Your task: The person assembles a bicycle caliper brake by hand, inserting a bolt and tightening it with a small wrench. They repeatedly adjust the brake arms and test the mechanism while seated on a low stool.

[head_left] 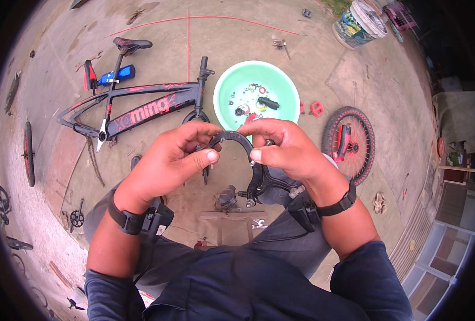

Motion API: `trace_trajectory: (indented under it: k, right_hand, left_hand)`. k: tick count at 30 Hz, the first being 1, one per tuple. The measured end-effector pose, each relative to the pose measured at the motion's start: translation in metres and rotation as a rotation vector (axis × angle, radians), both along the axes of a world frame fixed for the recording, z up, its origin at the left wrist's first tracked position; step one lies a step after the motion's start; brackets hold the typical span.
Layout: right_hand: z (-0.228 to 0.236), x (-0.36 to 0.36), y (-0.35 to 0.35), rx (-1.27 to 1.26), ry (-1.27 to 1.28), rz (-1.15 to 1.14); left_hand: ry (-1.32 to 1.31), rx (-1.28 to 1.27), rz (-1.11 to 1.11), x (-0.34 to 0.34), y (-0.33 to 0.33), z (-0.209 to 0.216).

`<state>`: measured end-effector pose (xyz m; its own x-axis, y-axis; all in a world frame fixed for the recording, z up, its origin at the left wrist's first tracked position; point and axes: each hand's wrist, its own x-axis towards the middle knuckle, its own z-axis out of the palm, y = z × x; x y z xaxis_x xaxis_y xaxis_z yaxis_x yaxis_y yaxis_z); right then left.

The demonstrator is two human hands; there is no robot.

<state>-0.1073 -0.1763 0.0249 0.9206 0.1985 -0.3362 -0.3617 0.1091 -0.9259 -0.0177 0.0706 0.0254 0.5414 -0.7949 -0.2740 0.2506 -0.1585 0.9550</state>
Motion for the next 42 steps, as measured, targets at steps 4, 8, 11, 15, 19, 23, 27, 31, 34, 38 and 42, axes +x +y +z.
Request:
trace_trajectory:
  k: [4,8,11,15,19,23,27,31,34,38,42]
  right_hand:
    - [-0.003,0.001,0.000,0.051,0.069,-0.016]
    - [-0.007,0.001,-0.003,0.118,0.166,0.049]
    - [-0.009,0.002,-0.003,0.186,0.171,0.048]
    - [-0.006,0.001,-0.003,0.205,0.181,0.047]
    - [-0.002,0.001,-0.003,0.140,0.187,0.025]
    - [-0.001,0.002,-0.002,0.098,0.202,-0.006]
    - [-0.003,0.004,0.000,0.120,0.195,-0.022]
    - [-0.005,0.002,0.001,0.158,0.167,0.003]
    - [-0.006,0.002,0.000,0.168,0.182,0.012]
    - [-0.006,0.001,-0.002,0.191,0.197,0.023]
    - [-0.006,0.000,-0.003,0.201,0.199,0.034]
  left_hand:
    - [-0.019,-0.031,0.044,0.000,0.000,-0.012]
    - [-0.052,0.008,0.071,0.004,0.000,-0.021]
    - [-0.047,0.010,0.108,0.006,0.001,-0.024]
    - [-0.197,0.038,0.236,0.006,0.001,-0.027]
    - [-0.445,0.138,0.367,0.009,0.002,-0.023]
    - [-0.889,0.181,0.350,0.000,0.002,-0.016]
    - [-0.850,0.097,0.167,-0.013,-0.005,-0.013]
    - [-0.795,0.056,0.078,-0.023,-0.013,-0.017]
    - [-0.693,0.052,0.074,-0.027,-0.014,-0.019]
    - [-0.469,0.079,0.069,-0.027,-0.012,-0.020]
    - [-0.411,0.090,0.041,-0.024,-0.008,-0.020]
